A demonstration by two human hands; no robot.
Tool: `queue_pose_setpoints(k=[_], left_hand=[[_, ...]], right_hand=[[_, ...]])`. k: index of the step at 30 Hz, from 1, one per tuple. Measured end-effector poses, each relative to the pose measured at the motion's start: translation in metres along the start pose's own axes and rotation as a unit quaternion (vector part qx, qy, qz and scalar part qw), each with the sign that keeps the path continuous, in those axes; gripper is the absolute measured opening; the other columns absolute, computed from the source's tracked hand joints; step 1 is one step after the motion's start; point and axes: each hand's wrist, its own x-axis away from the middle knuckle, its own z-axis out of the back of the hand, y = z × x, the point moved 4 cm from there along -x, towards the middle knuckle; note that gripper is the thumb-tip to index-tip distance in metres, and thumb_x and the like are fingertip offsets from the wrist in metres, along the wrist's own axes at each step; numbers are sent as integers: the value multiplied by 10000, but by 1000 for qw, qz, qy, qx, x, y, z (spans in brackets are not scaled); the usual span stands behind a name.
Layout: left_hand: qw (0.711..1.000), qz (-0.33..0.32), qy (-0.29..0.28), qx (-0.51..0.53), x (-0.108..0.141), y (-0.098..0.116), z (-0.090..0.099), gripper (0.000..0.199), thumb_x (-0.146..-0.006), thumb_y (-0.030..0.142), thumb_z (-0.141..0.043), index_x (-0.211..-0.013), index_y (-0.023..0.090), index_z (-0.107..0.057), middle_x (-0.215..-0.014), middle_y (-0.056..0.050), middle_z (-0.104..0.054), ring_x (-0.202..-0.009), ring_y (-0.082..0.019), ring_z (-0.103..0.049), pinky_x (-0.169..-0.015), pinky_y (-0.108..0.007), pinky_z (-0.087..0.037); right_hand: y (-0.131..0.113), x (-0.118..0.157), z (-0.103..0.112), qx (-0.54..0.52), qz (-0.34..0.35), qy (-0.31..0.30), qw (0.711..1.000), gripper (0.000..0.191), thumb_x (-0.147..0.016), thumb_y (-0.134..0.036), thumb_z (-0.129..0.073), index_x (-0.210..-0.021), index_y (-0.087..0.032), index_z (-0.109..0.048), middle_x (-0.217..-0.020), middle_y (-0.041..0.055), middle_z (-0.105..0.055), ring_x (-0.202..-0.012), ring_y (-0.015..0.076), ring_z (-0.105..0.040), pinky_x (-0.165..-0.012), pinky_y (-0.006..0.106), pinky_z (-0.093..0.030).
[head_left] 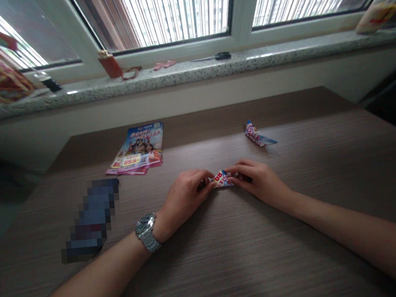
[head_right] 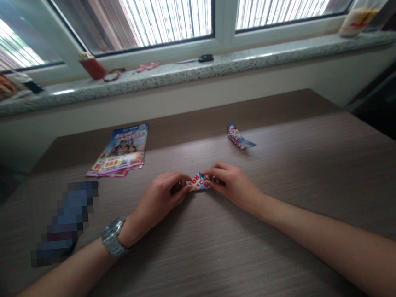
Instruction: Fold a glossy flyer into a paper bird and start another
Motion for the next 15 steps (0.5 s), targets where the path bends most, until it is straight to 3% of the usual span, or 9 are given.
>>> queue_pose_setpoints(k=[5, 15], left_hand=[[1000, 0, 12, 7, 0, 0, 0, 141, -968, 278, -675, -1099, 227, -691, -908, -10, -706, -819, -156, -639, -756, -283, -469], [998, -27, -6, -63, -1, 2, -3, 233, -1021, 319, -582, -1187, 290, -743, -1018, -48, -672, -890, -184, -612, -804, -318, -476]], right_hand=[[3, 1, -3, 38, 26, -2, 999, 228, -997, -275, -609, -1167, -233, -755, -963, 82, -667, -847, 200, -656, -750, 333, -535], [3, 1, -5, 42, 15, -16, 999, 256, -1015, -267, -571, -1192, -228, -751, -968, 81, -643, -855, 202, -642, -762, 342, -524]])
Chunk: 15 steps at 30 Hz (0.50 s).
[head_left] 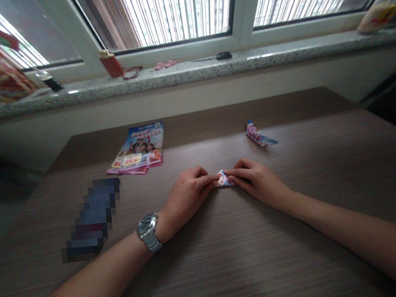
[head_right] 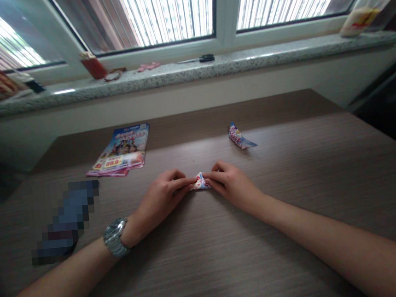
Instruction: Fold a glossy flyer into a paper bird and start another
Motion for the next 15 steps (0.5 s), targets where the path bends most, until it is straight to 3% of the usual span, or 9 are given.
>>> queue_pose_setpoints(k=[9, 15], left_hand=[[999, -40, -6, 15, -4, 1, 3, 250, -995, 261, -623, -1207, 320, -742, -1024, -57, -641, -926, -194, -589, -820, -334, -480], [999, -50, -1, 19, -4, 1, 3, 253, -998, 269, -619, -1214, 328, -738, -1031, -56, -643, -940, -196, -587, -839, -343, -479]], right_hand=[[-4, -1, 3, -25, -35, 0, 999, 267, -998, -331, -603, -1200, -217, -736, -974, 79, -631, -837, 192, -630, -743, 333, -522], [-5, 0, 0, -9, -19, -11, 1000, 322, -965, -367, -653, -1249, -220, -693, -1045, 98, -604, -931, 230, -627, -834, 395, -540]])
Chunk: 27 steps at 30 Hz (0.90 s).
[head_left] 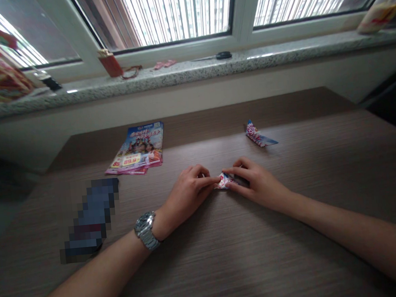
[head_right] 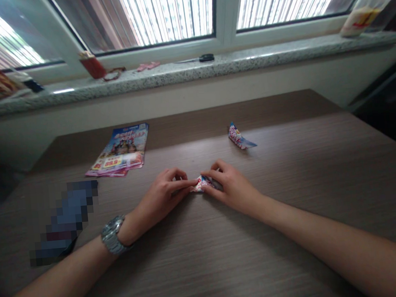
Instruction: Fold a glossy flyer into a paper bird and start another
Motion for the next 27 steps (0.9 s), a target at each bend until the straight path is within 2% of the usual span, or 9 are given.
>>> queue_pose_setpoints(k=[8, 14, 21, 27], left_hand=[[1000, 12, 4, 15, 1, 1, 0, 225, -999, 292, -619, -1188, 301, -740, -1065, -62, -649, -973, -203, -595, -867, -359, -492], [999, 30, 15, 27, 0, 0, 0, 182, -985, 297, -637, -1122, 223, -731, -1089, -78, -660, -996, -216, -613, -898, -383, -507], [995, 37, 14, 90, 0, 3, 3, 89, -981, 206, -632, -1033, 187, -701, -1010, -58, -680, -925, -177, -634, -827, -310, -512], [988, 52, 41, 138, 0, 2, 6, 90, -989, 179, -624, -1009, 185, -712, -965, -29, -675, -837, -120, -637, -752, -232, -497]], right_hand=[[-1, -3, 2, -13, -26, -24, 999, 248, -932, -317, -692, -1151, -208, -653, -1080, 90, -611, -981, 231, -617, -853, 373, -512], [-1, -2, 3, -64, -56, -21, 996, 228, -902, -331, -724, -1051, -211, -599, -943, 42, -660, -800, 178, -602, -684, 294, -472], [1, 1, 3, -151, -79, -19, 985, 289, -901, -335, -715, -1121, -231, -560, -907, 1, -667, -736, 143, -584, -658, 266, -465], [-1, 1, 5, -180, -92, -19, 979, 181, -914, -333, -704, -1017, -216, -613, -858, -6, -655, -697, 131, -559, -621, 259, -435]])
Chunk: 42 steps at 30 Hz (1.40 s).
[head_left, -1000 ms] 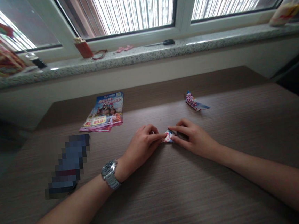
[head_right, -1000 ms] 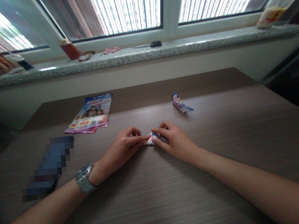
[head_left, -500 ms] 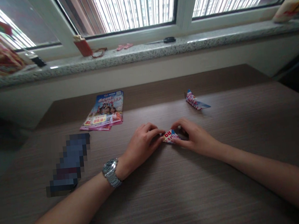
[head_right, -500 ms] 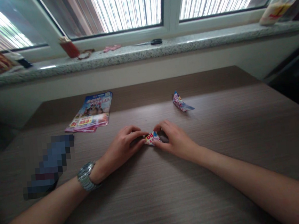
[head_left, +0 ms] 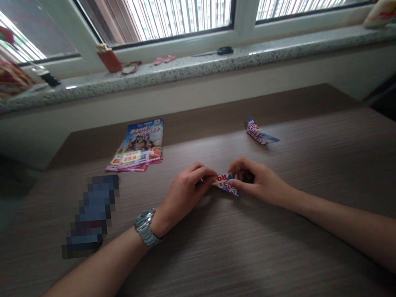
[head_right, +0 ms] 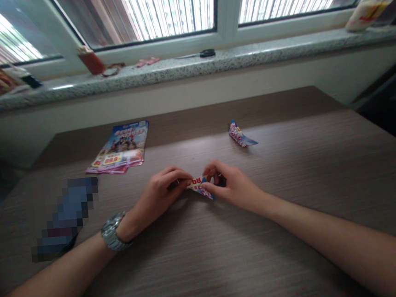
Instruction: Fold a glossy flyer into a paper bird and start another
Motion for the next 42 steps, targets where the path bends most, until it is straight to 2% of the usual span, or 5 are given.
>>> queue_pose_setpoints(k=[10, 14, 21, 31, 42], left_hand=[[998, -3, 19, 60, 0, 6, 4, 96, -971, 229, -669, -1032, 189, -732, -957, -32, -683, -863, -121, -644, -773, -229, -518], [981, 66, 39, 178, 0, -1, 3, 237, -943, 319, -709, -1128, 170, -697, -1077, -68, -691, -935, -141, -678, -815, -239, -567], [942, 140, 23, 305, 0, -5, -2, 222, -925, 313, -729, -1070, 146, -717, -991, -49, -758, -882, -128, -713, -801, -206, -575], [921, 180, 22, 345, 0, -4, -1, 202, -892, 307, -757, -974, 127, -717, -918, -45, -758, -813, -120, -704, -767, -202, -571], [927, 180, 21, 330, 0, -2, 1, 188, -896, 306, -749, -922, 126, -704, -872, -35, -733, -782, -113, -676, -735, -200, -549]], right_hand=[[-2, 0, -2, -38, -43, -9, 998, 227, -943, -404, -662, -908, -188, -723, -774, 10, -702, -703, 154, -602, -627, 277, -436], [4, -1, 1, -81, -68, 19, 994, 267, -914, -457, -686, -894, -192, -718, -775, 12, -712, -694, 156, -614, -622, 275, -445], [3, -1, 1, -112, -74, 26, 991, 260, -905, -461, -691, -880, -203, -718, -780, 17, -718, -688, 160, -625, -617, 276, -465], [2, 1, -2, -93, -52, 3, 994, 248, -945, -441, -648, -936, -200, -705, -799, 12, -705, -702, 152, -610, -627, 275, -445], [3, 2, -3, -84, -43, -2, 996, 229, -960, -427, -642, -966, -207, -706, -831, 15, -708, -741, 159, -625, -664, 286, -466]])
